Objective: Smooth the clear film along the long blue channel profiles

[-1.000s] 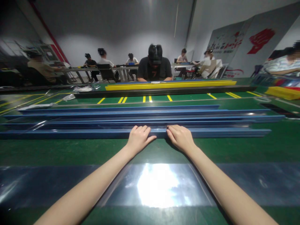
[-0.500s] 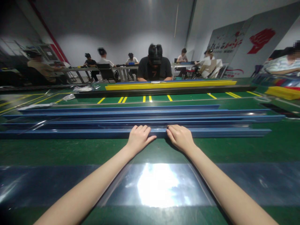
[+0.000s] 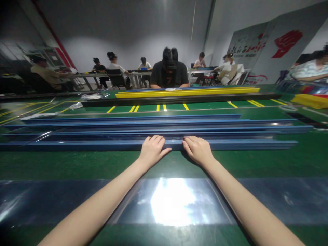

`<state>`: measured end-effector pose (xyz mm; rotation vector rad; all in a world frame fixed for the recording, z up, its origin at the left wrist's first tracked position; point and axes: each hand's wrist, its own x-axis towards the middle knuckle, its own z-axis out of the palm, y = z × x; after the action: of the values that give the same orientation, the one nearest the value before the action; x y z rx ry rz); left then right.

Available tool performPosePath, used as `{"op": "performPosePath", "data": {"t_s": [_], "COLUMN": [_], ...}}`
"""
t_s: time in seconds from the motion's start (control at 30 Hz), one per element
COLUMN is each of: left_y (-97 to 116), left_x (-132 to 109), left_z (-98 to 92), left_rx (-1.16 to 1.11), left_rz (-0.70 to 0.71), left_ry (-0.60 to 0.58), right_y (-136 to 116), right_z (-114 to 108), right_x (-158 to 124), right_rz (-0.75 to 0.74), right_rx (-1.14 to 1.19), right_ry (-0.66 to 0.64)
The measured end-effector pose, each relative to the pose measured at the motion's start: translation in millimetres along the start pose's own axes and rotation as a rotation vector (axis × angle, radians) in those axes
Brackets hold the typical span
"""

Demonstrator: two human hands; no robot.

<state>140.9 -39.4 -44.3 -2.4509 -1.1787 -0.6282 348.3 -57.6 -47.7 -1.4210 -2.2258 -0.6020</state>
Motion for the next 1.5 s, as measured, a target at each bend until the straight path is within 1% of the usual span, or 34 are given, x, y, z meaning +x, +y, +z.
{"op": "performPosePath", "data": {"t_s": [0.37,0.57,0.83,1.0,1.3,1.5], "left_y": [0.6,-0.4,-0.4,-0.5,-0.4,-0.4], "left_x": [-0.7,0.3,0.9,1.1,0.6,0.5], "left_z": [-1.9,-2.6,0.2,0.8,0.6,-0.8], "left_rx": [0.015,-0.004,-0.013,-0.020,0.015,0.016], "left_rz": [-0.031,-0.018,-0.052,-0.069,-0.065,-0.042], "left_ry": [-0.005,0.011,0.027,0.035,0.046,0.034], "right_y": [0.5,0.3,0.9,0.3,0.2,-0.8], "right_z": [0.2,0.1,-2.6,-0.5,0.1,-1.7], "right_x": [-0.1,-0.4,-0.7,-1.5,-1.4,-1.0], "right_rz": [0.003,0.005,0.030,0.042,0.042,0.035], "right_rx": [0.007,0.012,0.041,0.052,0.032,0.040], "right_ry": [0.002,-0.002,-0.041,-0.013,-0.003,-0.026]}}
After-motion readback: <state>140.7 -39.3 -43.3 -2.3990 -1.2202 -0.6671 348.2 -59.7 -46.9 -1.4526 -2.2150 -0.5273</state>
